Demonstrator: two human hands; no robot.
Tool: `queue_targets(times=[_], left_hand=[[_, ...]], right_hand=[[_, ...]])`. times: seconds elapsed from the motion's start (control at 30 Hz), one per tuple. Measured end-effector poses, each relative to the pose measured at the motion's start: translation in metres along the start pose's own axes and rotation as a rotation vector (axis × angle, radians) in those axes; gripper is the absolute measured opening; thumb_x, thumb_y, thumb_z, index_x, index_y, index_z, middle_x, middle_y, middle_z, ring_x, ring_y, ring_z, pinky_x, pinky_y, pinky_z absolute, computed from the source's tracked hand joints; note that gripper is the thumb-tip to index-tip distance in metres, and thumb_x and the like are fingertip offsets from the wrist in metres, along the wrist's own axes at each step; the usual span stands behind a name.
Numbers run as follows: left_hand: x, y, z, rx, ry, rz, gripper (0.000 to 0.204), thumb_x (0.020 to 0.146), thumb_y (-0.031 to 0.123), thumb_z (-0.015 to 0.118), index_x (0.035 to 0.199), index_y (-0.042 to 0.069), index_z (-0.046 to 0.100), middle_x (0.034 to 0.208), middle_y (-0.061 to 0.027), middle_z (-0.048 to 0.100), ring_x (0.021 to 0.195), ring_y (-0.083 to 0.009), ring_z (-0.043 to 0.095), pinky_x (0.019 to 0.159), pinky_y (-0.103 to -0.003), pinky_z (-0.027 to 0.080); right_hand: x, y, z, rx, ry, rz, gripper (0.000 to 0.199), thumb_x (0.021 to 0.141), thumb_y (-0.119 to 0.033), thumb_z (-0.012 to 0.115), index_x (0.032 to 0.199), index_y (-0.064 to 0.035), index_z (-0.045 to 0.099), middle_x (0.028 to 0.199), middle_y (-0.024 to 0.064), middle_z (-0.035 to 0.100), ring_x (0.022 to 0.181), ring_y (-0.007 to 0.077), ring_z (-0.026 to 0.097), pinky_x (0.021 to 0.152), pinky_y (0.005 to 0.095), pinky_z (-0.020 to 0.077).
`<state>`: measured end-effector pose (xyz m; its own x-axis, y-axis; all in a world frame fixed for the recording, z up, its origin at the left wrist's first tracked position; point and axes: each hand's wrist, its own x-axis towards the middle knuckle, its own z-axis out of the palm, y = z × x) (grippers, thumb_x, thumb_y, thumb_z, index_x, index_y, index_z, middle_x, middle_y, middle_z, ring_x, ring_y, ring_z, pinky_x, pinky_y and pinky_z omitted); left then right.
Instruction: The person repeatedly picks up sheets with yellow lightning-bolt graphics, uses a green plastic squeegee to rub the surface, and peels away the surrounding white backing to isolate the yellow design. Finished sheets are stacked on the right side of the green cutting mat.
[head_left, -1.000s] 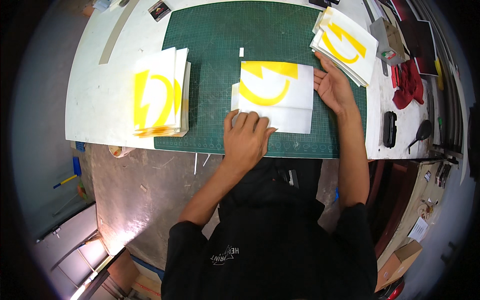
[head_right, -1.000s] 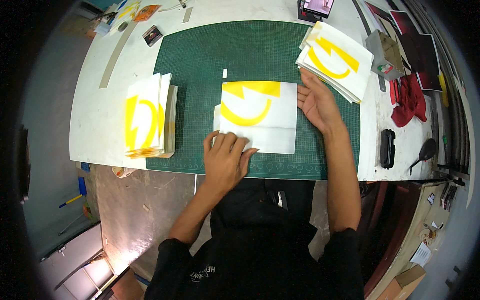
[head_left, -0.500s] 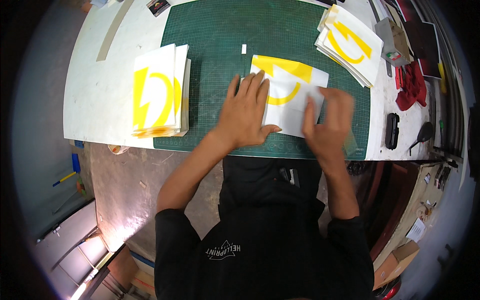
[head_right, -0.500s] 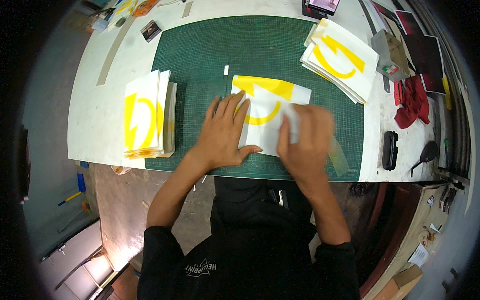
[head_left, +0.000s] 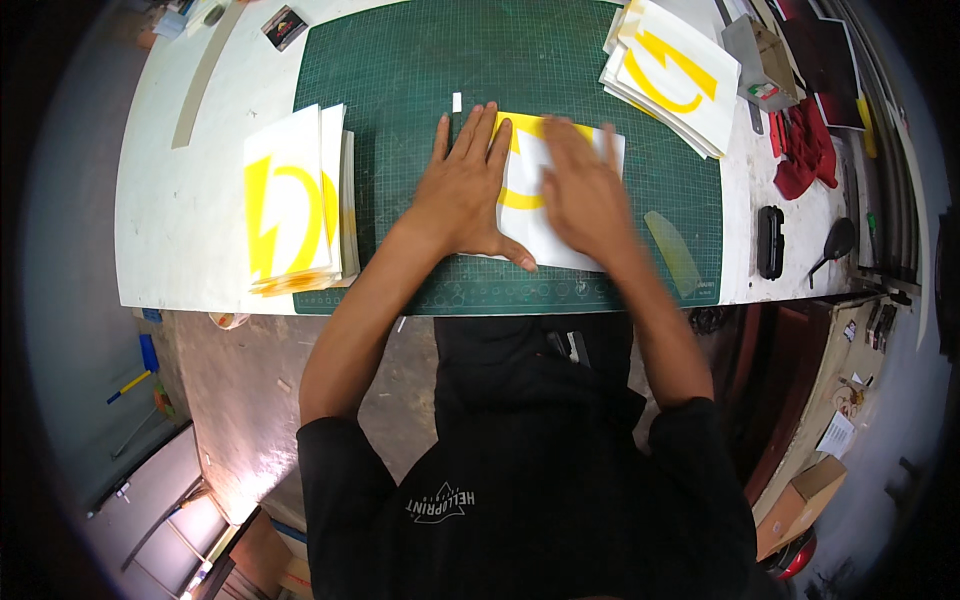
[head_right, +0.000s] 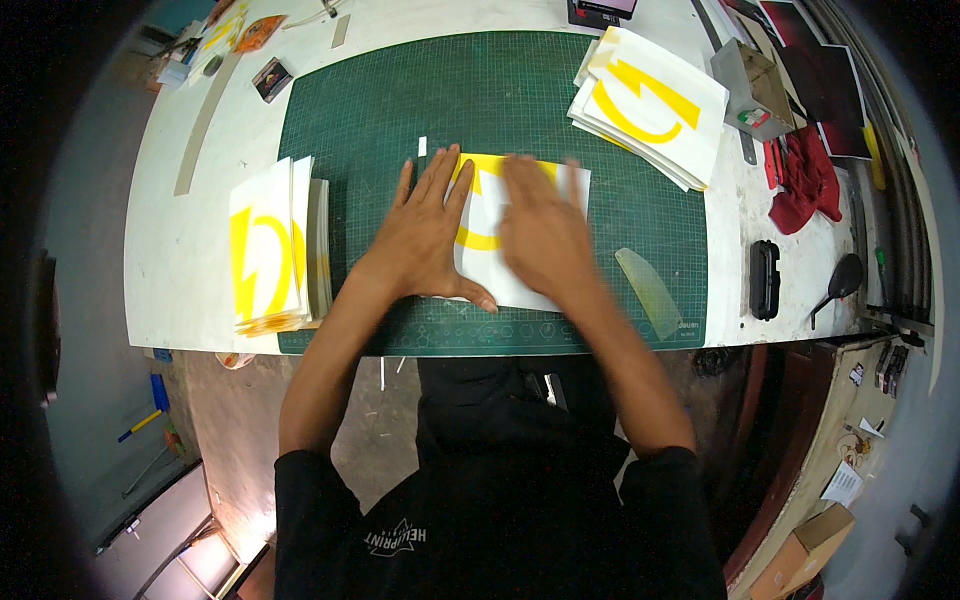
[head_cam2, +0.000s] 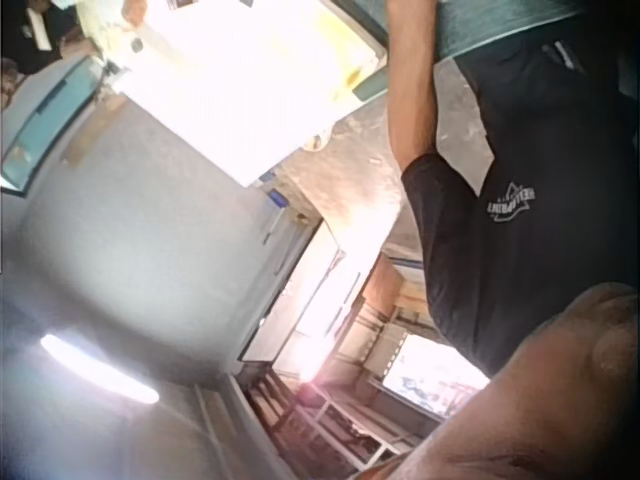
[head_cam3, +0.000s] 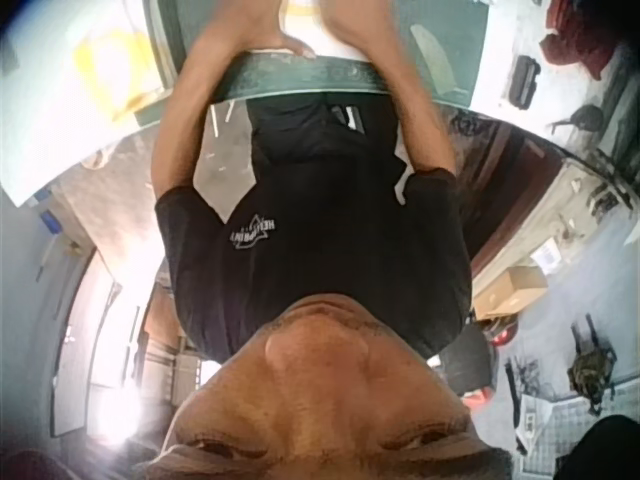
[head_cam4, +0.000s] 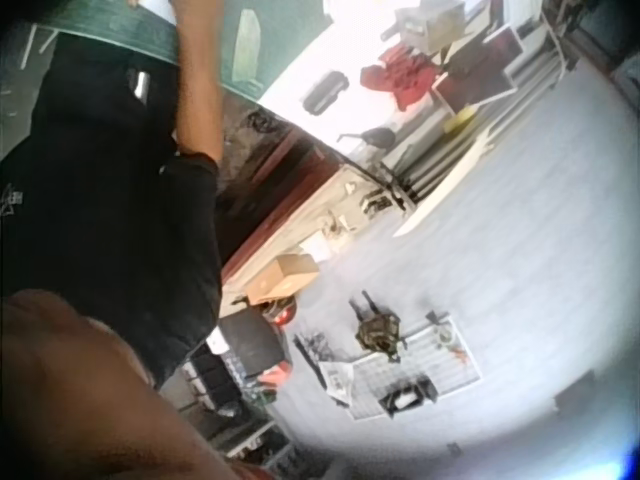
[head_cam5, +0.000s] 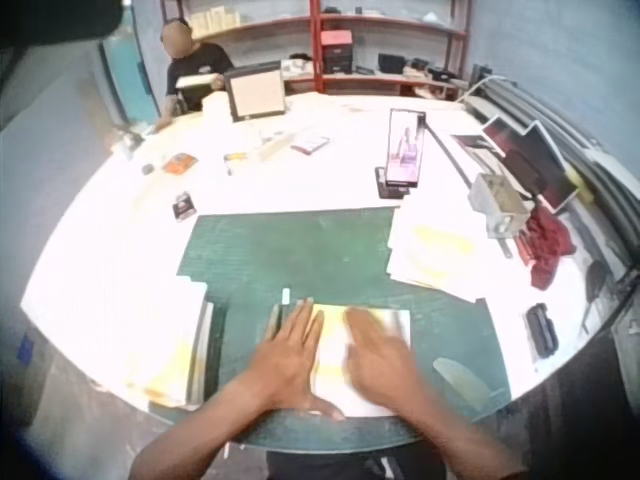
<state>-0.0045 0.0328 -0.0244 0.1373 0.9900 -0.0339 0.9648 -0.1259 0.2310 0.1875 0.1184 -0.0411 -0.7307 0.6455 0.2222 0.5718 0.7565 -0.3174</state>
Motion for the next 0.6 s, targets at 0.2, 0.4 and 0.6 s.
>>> queue_targets(times=[0.2,0.4,0.6], left_hand=[[-0.005,0.0,0.004,-0.086,0.069,-0.002,0.169,0.041,0.097,0.077,0.165,-0.005,0.023,0.172,-0.0327,0.018,0.162,-0.0457,0.017,0.128,-0.068,0.009],[-0.045,0.012,0.01,-0.255,0.058,0.106,0.095,0.089,0.054,0.079,0.163,0.01,0.039,0.168,-0.0141,0.043,0.16,-0.0387,0.028,0.129,-0.065,0.016],[-0.063,0.016,0.007,-0.259,0.25,0.015,0.05,0.091,0.027,0.081,0.137,0.011,0.069,0.149,-0.0111,0.062,0.147,-0.034,0.049,0.127,-0.06,0.027]], right_hand=[[-0.06,0.029,-0.05,-0.055,0.056,0.146,0.058,0.1,-0.019,0.065,0.151,0.0039,0.05,0.156,0.0231,0.053,0.149,0.0372,0.046,0.127,0.063,0.0222],[-0.078,0.009,-0.039,0.204,-0.027,-0.048,0.052,0.096,-0.016,0.074,0.144,-0.004,0.06,0.149,0.0137,0.061,0.144,0.036,0.052,0.126,0.0621,0.0262],[-0.072,0.018,-0.045,0.198,0.0,-0.024,0.043,0.085,-0.004,0.08,0.127,-0.0041,0.073,0.125,0.0134,0.069,0.126,0.0313,0.062,0.124,0.059,0.0318]])
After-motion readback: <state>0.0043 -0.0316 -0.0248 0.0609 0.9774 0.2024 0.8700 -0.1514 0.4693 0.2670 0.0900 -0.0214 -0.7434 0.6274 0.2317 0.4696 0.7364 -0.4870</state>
